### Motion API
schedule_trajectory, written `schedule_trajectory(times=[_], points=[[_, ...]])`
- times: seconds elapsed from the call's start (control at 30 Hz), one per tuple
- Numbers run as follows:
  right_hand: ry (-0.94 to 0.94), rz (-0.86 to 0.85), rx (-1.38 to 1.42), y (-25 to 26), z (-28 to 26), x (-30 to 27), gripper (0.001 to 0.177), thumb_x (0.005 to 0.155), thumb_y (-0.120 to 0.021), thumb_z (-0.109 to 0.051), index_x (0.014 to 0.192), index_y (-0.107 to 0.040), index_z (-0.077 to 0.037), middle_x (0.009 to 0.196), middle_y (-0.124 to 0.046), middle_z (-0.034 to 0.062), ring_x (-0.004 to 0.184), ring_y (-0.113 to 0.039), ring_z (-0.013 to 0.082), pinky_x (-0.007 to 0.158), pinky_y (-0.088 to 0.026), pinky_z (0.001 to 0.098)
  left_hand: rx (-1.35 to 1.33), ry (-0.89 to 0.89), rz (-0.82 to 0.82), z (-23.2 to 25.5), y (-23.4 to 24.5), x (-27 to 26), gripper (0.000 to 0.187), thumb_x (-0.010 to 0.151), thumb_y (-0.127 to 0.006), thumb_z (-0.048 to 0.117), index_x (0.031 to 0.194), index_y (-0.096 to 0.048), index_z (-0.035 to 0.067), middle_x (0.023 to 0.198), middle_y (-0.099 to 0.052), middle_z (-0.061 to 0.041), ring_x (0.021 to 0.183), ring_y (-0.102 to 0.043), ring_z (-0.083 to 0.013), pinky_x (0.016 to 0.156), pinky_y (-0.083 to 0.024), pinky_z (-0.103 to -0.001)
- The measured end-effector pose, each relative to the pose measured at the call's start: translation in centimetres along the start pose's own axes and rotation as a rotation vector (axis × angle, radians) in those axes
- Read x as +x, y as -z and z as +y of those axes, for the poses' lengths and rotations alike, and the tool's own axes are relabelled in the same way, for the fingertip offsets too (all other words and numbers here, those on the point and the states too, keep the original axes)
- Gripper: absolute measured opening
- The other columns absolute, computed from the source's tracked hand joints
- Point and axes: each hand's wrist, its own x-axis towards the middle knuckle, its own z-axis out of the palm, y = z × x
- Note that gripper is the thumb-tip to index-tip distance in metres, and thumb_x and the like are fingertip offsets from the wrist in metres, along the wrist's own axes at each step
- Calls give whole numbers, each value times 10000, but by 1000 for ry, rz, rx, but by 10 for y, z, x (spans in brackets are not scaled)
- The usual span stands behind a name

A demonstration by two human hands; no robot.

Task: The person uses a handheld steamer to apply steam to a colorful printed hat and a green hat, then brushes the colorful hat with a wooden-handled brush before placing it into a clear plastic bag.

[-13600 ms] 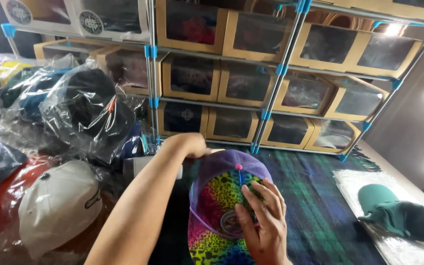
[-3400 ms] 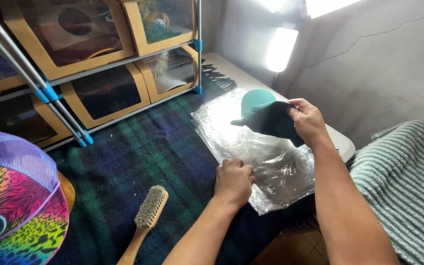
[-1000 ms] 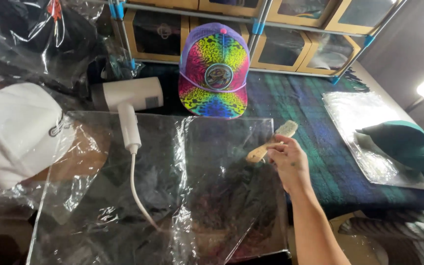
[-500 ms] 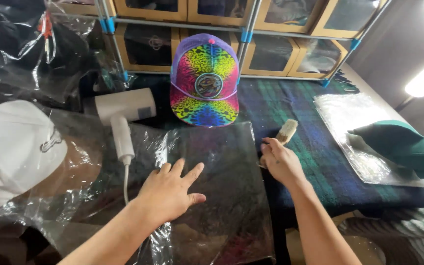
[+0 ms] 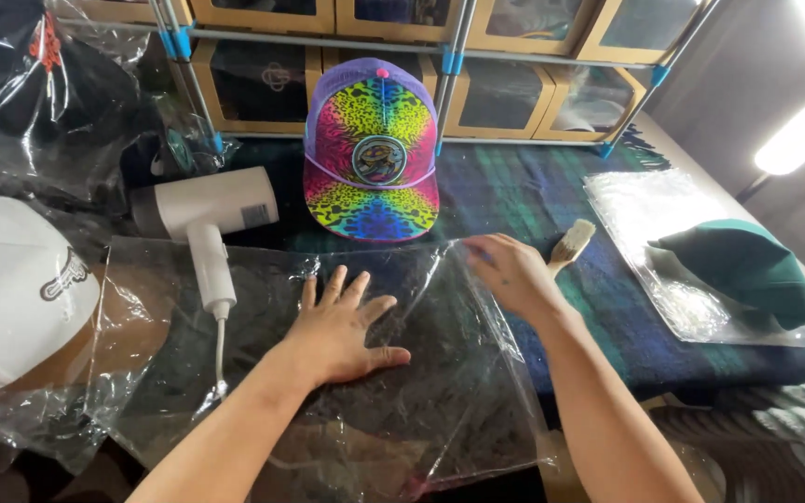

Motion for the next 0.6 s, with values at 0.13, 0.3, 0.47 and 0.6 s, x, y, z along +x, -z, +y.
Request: schedule_trajectory(times=[0.13,0.3,0.47,0.6], points=[[132,-189,-17,-59,38,40,430,903,-591,-151,1328,-653,-139,1137,-689,224,1071,-650,493,942,-531,580,-29,55,-18,-13,4,3,1053,775,-273,962,1643,-177,373,1743,-83,-75,1612,11,-353,1273,13,-636],[15,-336,-49,-69,48,62,436,941,-602,-235,1362,-681,-316,1136,-669,180,1073,-652,488,984,-525,552,-1,65,-37,-20,7,2,1017,799,-254,945,1645,-164,387,1748,-70,-51,1612,19,-347,1276,18,-635],[37,-278,58,-66,51,65,319,907,-693,-348,1219,-751,-314,1029,-683,119,1051,-672,427,986,-526,524,13,48,-19,-20,8,0,995,819,-243,933,1641,-192,376,1747,-81,-56,1611,-2,-355,1276,-7,-636],[105,-191,122,-65,46,59,306,899,-733,-407,1196,-768,-344,975,-717,73,1022,-701,363,931,-561,468,13,49,-33,-22,9,-1,997,816,-224,930,1647,-166,383,1750,-61,-46,1611,15,-353,1272,8,-637]])
